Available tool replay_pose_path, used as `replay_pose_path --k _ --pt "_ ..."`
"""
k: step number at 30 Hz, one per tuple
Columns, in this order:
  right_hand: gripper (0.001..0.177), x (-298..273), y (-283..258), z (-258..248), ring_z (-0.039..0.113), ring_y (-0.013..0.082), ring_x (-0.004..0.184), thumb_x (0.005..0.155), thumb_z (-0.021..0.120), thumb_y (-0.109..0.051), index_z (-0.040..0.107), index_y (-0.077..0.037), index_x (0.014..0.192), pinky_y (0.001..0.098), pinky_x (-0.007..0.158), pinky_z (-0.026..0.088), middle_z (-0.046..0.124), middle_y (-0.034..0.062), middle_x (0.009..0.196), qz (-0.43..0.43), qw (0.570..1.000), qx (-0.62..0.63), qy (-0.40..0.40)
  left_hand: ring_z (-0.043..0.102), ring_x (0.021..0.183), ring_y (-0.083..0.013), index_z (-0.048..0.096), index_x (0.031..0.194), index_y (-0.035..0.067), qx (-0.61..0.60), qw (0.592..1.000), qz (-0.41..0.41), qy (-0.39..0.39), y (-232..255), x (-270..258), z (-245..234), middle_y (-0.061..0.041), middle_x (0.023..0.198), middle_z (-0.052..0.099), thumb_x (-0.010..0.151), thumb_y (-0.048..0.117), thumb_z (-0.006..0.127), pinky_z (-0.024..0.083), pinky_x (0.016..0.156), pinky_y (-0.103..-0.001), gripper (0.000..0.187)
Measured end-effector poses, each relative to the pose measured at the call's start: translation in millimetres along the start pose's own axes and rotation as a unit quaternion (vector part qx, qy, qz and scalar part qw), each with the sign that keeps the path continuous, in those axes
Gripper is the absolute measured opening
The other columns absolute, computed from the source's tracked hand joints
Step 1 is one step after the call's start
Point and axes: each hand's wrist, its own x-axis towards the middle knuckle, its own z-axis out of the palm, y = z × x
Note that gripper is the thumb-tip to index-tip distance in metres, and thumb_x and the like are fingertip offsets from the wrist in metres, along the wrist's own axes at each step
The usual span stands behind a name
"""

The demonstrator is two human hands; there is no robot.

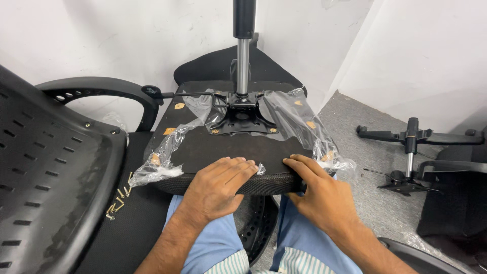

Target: The person assembles an office chair by tightening screws on the seat base, adjusting the height lever, and attaching the armrests using a screwdriver. The seat remains wrapped in protective plastic during the process.

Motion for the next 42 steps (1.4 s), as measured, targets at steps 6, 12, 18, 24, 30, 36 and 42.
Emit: replay_pose_path --k 6,12,18,24,30,36,42 --pt "0.055 19 25 -13 0.074 0.0263 0.092 0.079 0.087 -0.041 0.072 -0.017 0.127 0.0413 0.074 0.058 0.074 0.0067 0.12 -0.156 0.983 0.09 0.035 0.065 0.121 -0.0261 0.067 0.12 0.007 -0.018 0.999 -0.019 -0.03 -2 -1 -4 -0.008 0.125 0.071 0.062 0.006 0.081 0.051 0.106 -0.043 0.059" --pt "0.04 67 60 -38 0.055 0.0167 0.05 0.088 0.07 -0.041 0.075 -0.022 0.122 0.0356 0.049 0.04 0.076 0.0104 0.074 0.15 0.977 0.138 -0.062 0.062 0.122 -0.0301 0.067 0.12 0.006 -0.021 0.996 -0.055 -0.07 -1 5 -11 -0.012 0.129 0.068 0.061 0.024 0.088 0.047 0.103 -0.046 0.066" --pt "0.043 136 116 -12 0.054 0.0148 0.048 0.084 0.073 -0.043 0.08 -0.008 0.108 0.0306 0.044 0.044 0.065 0.0064 0.062 0.18 0.967 0.181 -0.027 0.069 0.111 -0.0269 0.075 0.107 0.008 -0.078 0.978 -0.191 -0.027 2 7 -17 -0.009 0.115 0.075 0.075 0.037 0.086 0.052 0.096 -0.041 0.045" --pt "0.076 190 165 34 0.05 0.0183 0.042 0.075 0.077 -0.067 0.077 0.008 0.087 0.0346 0.039 0.036 0.055 0.0091 0.055 0.233 0.949 0.183 -0.103 0.072 0.107 -0.0263 0.076 0.102 0.009 0.079 0.956 -0.255 0.124 -17 2 -24 -0.008 0.111 0.078 0.088 0.023 0.078 0.052 0.099 -0.042 0.019" --pt "0.082 208 183 55 0.049 0.016 0.044 0.078 0.074 -0.074 0.072 0.007 0.089 0.0325 0.04 0.037 0.06 0.0079 0.06 0.263 0.901 0.25 -0.237 0.067 0.113 -0.0313 0.07 0.117 0.006 0.231 0.89 -0.383 0.084 -59 -6 -31 -0.012 0.12 0.072 0.084 0.031 0.076 0.05 0.099 -0.051 0.043" --pt "0.073 202 183 55 0.074 0.025 0.062 0.074 0.07 -0.064 0.072 0.004 0.099 0.0391 0.057 0.06 0.076 0.0185 0.079 0.329 0.811 0.397 -0.277 0.062 0.111 -0.0441 0.057 0.132 -0.001 0.106 0.703 -0.697 -0.089 -114 -10 -34 -0.029 0.124 0.063 0.087 0.067 0.07 0.049 0.093 -0.055 0.082" --pt "0.065 206 193 63 0.071 0.0236 0.06 0.074 0.077 -0.056 0.07 0.004 0.099 0.039 0.056 0.06 0.074 0.0162 0.078 0.337 0.789 0.433 -0.278 0.075 0.088 -0.0337 0.072 0.105 -0.013 -0.089 0.644 -0.758 -0.057 -150 -31 -32 -0.026 0.102 0.076 0.075 0.066 0.079 0.057 0.079 -0.043 0.085"
